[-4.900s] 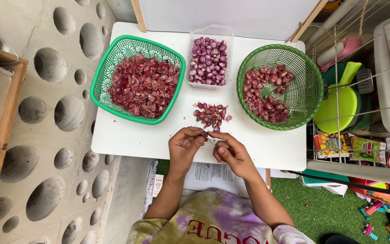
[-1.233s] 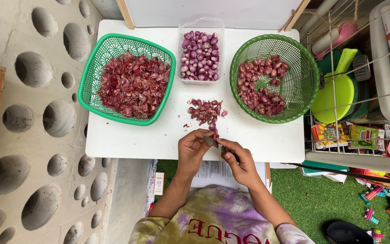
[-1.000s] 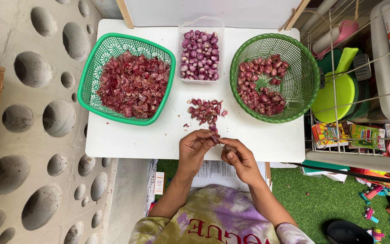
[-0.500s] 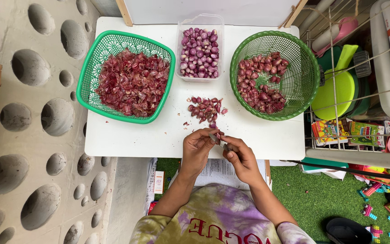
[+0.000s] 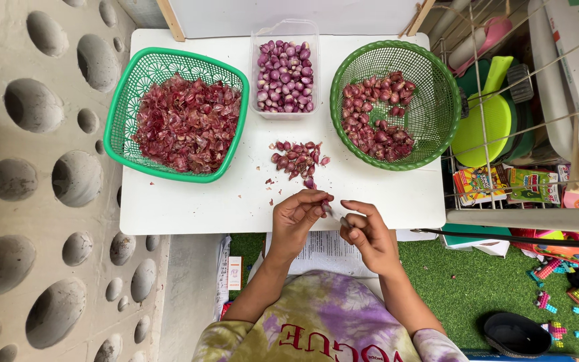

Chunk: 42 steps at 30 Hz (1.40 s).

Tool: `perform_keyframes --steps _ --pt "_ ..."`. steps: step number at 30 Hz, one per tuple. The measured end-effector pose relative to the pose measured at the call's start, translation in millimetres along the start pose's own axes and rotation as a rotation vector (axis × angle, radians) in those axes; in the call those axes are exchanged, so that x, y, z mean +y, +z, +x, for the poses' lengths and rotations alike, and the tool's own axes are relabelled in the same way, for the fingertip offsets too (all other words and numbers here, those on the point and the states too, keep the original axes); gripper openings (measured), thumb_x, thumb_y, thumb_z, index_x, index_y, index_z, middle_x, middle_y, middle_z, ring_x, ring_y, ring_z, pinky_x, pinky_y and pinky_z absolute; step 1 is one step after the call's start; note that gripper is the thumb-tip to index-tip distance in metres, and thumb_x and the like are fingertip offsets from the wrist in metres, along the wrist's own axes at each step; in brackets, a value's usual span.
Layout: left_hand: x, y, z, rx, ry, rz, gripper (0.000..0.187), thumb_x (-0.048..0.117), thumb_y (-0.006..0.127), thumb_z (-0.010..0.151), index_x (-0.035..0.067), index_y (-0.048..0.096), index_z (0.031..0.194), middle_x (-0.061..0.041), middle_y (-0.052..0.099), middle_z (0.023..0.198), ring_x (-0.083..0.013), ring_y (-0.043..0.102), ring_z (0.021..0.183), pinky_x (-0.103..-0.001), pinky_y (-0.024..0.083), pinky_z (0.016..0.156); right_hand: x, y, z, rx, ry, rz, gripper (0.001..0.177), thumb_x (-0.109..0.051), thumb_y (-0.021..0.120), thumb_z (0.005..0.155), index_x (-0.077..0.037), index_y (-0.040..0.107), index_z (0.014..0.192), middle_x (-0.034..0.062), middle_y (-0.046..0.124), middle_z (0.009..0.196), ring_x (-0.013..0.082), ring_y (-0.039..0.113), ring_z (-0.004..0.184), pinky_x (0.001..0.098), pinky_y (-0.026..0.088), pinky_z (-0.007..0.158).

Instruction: The person peels small red shallots one by one using a small knife. They remove the outer skins and place the peeled shallots into a clear plastic container while discarding the skins into a green basket. The process is repetitive and continues throughout the clip.

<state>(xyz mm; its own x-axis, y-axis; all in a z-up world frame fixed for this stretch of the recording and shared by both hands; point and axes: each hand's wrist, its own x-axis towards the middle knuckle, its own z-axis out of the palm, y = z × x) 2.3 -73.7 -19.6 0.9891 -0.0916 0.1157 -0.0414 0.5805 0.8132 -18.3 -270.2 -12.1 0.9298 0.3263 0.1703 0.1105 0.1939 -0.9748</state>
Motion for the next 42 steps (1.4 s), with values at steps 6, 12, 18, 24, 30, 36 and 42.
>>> perform_keyframes --steps 6,12,18,24,30,36,42 --pt "7 11 0 -0.031 0.124 0.090 0.025 -0.010 0.066 0.097 -0.005 0.067 0.122 -0.013 0.066 0.123 -0.0176 0.068 0.115 -0.031 0.057 0.102 -20 8 8 0.019 -0.058 -0.441 0.045 -0.016 0.061 0.101 -0.005 0.054 0.144 0.0010 0.057 0.071 0.0088 0.049 0.061 0.0255 0.042 0.059" --pt "20 21 -1 -0.063 0.156 0.258 0.024 -0.009 0.062 0.101 -0.004 0.067 0.123 -0.015 0.066 0.126 -0.0186 0.067 0.115 -0.031 0.057 0.101 -21 7 6 0.059 -0.079 -0.438 0.034 -0.017 0.061 0.103 -0.006 0.064 0.135 0.0009 0.060 0.076 0.0097 0.050 0.065 0.0254 0.042 0.061" --pt "31 22 5 -0.131 0.145 0.301 0.024 -0.008 0.061 0.100 -0.005 0.066 0.124 -0.014 0.066 0.126 -0.0187 0.067 0.116 -0.030 0.057 0.100 -15 -7 11 -0.046 0.021 0.063 0.038 -0.022 0.055 0.109 -0.003 0.059 0.141 -0.0027 0.042 0.076 0.0097 0.042 0.067 0.0243 0.034 0.059" --pt "35 19 15 -0.133 0.136 0.242 0.023 -0.008 0.063 0.102 -0.006 0.067 0.125 -0.013 0.068 0.121 -0.0182 0.069 0.110 -0.030 0.058 0.099 -12 -10 22 -0.046 0.100 0.155 0.039 -0.023 0.052 0.108 -0.003 0.055 0.142 -0.0023 0.043 0.070 0.0065 0.033 0.059 0.0229 0.028 0.054" --pt "44 4 19 -0.004 0.145 0.148 0.025 -0.006 0.064 0.099 -0.007 0.064 0.123 -0.013 0.072 0.115 -0.0170 0.071 0.109 -0.030 0.059 0.099 -30 11 54 -0.031 0.124 0.041 0.038 -0.019 0.048 0.108 -0.004 0.054 0.143 -0.0019 0.045 0.070 0.0060 0.033 0.058 0.0227 0.029 0.053" --pt "60 -34 6 0.185 0.273 0.156 0.023 -0.008 0.068 0.097 -0.008 0.065 0.120 -0.015 0.071 0.113 -0.0159 0.070 0.102 -0.027 0.057 0.093 -80 75 134 -0.154 0.045 -0.287 0.042 -0.015 0.043 0.107 -0.009 0.055 0.146 -0.0014 0.044 0.064 0.0082 0.042 0.057 0.0254 0.039 0.055" --pt "84 -54 -14 0.264 0.318 0.185 0.021 -0.007 0.069 0.095 -0.007 0.064 0.116 -0.015 0.072 0.110 -0.0154 0.069 0.095 -0.028 0.058 0.088 -108 129 202 -0.263 -0.122 -0.815 0.036 -0.018 0.053 0.103 -0.013 0.061 0.138 0.0148 0.061 0.061 0.0286 0.062 0.056 0.0416 0.046 0.059"
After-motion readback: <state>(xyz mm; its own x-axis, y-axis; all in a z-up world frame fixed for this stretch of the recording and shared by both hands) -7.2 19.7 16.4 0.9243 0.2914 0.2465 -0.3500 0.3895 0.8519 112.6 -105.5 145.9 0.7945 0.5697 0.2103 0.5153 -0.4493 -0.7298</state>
